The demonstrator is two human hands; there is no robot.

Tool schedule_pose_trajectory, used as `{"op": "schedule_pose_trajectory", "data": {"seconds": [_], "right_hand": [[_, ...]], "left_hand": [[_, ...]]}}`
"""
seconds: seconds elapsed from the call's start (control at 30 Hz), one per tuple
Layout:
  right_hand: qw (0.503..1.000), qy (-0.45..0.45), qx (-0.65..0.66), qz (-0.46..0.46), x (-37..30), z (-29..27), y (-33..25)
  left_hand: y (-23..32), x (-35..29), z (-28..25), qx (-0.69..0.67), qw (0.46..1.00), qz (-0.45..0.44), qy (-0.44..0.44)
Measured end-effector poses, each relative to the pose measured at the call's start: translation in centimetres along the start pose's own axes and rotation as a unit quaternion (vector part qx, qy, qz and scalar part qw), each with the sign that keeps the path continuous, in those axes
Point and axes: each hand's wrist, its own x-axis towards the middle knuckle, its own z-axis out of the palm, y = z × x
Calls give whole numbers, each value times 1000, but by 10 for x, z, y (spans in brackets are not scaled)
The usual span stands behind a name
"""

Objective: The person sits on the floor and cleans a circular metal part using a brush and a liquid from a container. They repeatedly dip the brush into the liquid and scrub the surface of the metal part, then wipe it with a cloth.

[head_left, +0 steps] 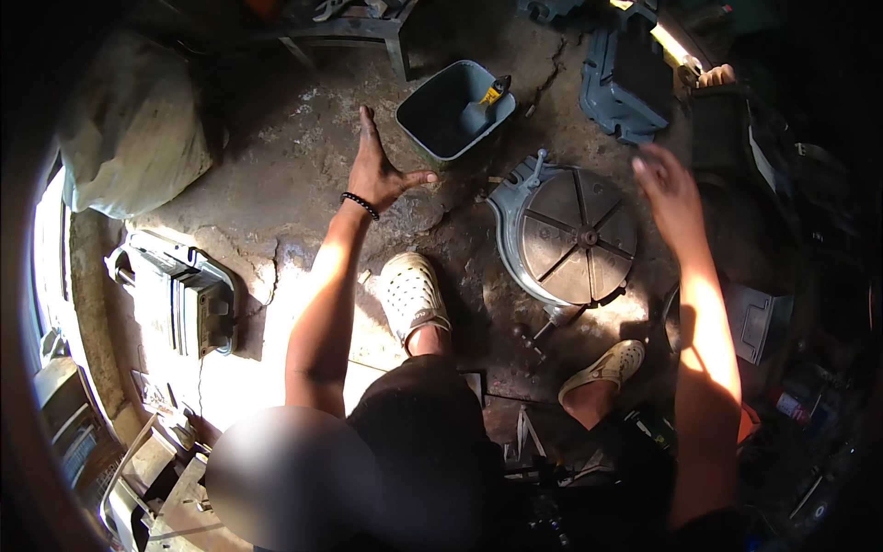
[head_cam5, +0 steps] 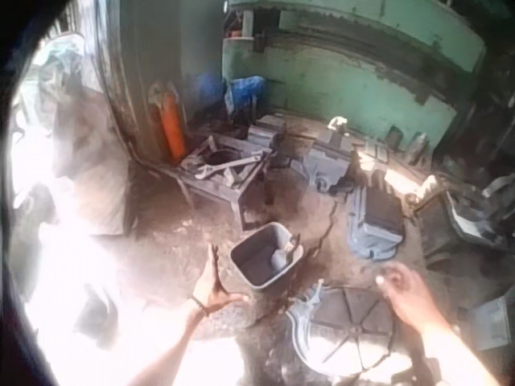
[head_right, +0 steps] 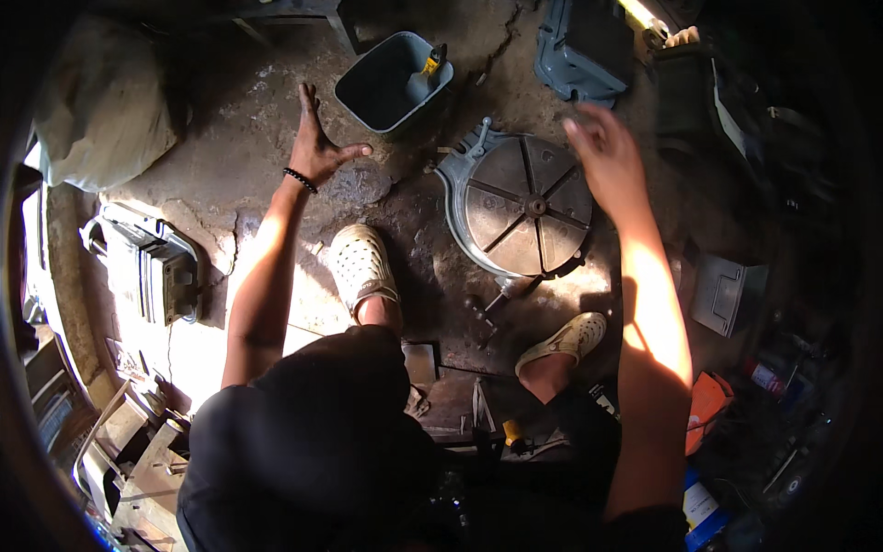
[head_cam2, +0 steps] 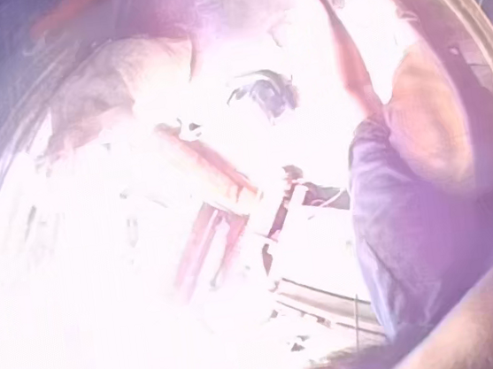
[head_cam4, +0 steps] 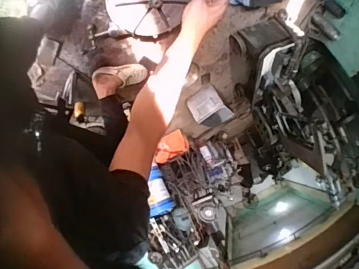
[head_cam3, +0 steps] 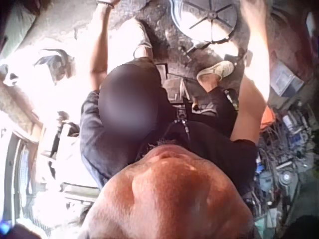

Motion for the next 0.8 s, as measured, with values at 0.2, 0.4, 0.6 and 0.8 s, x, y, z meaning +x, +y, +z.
{"op": "schedule_pose_trajectory", "data": {"seconds": [0.2,0.4,0.6,0.8], "right_hand": [[984,-12,-154,-92,134,113,-51],[946,-53,-255,-195,151,157,-61],[959,-48,-183,-212,129,168,-63],[958,-88,-61,-266,84,161,-82]], "left_hand": [[-15,12,42,-17,999,-39,9],[-18,22,61,-102,994,-12,45],[-6,15,59,-96,993,19,66],[3,-11,41,-124,987,60,88]]}}
